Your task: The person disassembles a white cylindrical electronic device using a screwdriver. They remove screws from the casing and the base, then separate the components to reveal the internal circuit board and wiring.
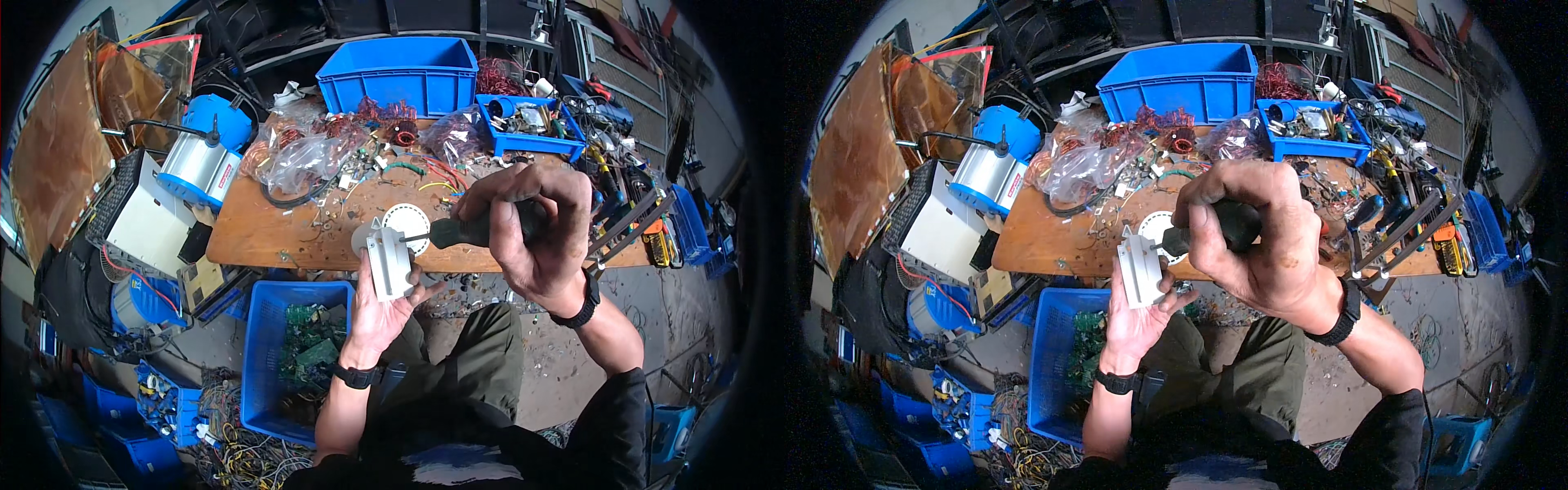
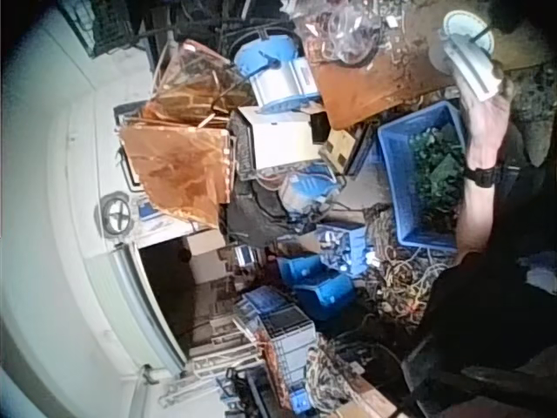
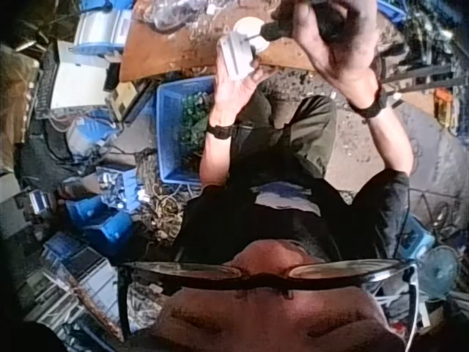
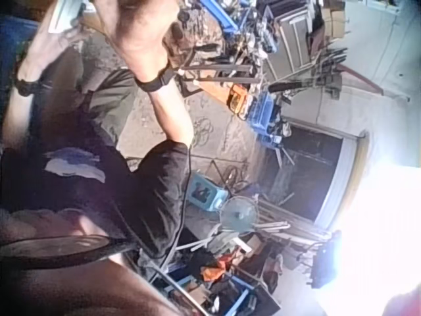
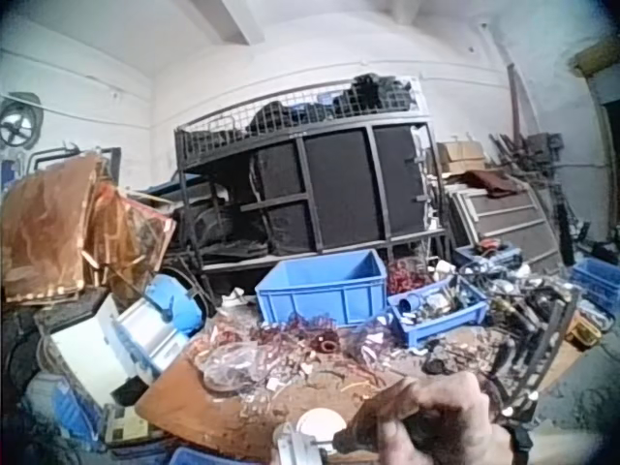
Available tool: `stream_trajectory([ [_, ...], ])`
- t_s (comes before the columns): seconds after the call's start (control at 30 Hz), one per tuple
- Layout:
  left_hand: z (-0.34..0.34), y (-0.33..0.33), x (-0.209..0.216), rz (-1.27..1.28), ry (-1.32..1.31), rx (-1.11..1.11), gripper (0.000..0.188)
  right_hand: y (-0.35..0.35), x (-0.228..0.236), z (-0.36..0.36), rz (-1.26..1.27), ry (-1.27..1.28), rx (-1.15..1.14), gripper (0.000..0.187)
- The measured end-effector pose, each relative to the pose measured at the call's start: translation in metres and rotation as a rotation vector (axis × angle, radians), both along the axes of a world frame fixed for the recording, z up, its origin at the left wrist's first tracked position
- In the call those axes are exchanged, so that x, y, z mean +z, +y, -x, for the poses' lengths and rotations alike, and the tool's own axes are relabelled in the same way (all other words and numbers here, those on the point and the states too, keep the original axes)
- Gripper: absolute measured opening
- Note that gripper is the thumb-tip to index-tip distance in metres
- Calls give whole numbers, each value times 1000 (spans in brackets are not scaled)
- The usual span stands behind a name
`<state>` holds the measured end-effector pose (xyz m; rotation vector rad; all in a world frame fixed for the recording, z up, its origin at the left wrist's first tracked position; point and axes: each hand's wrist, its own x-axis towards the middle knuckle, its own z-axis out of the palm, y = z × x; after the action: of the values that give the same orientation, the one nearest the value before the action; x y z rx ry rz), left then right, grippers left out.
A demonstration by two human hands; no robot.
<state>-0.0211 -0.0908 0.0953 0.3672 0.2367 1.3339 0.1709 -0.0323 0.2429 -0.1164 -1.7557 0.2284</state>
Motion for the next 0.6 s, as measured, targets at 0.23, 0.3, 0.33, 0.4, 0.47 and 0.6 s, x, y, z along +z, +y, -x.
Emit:
stream_trajectory([
  [0.23, 2, 0, -1, 9, -30, -5, 68, -3, 0, 2, -5, -12, -75, 35],
  [0.3, 1, 0, 2, 33, -28, 3, 67, -4, -3, 3, -5, -19, -119, 36],
  [0.33, 0, 0, 3, 43, -22, 7, 66, -5, -3, 3, -8, -32, -141, 37],
  [0.4, -1, 1, 4, 62, -7, 19, 65, -5, -3, 2, -12, -39, -164, 39],
  [0.47, -2, 1, 3, 53, -30, 15, 65, -4, -3, 2, -12, -28, -169, 39],
  [0.6, 4, 8, -12, -175, -99, -88, 59, -4, -2, 3, -31, -41, -208, 38],
])
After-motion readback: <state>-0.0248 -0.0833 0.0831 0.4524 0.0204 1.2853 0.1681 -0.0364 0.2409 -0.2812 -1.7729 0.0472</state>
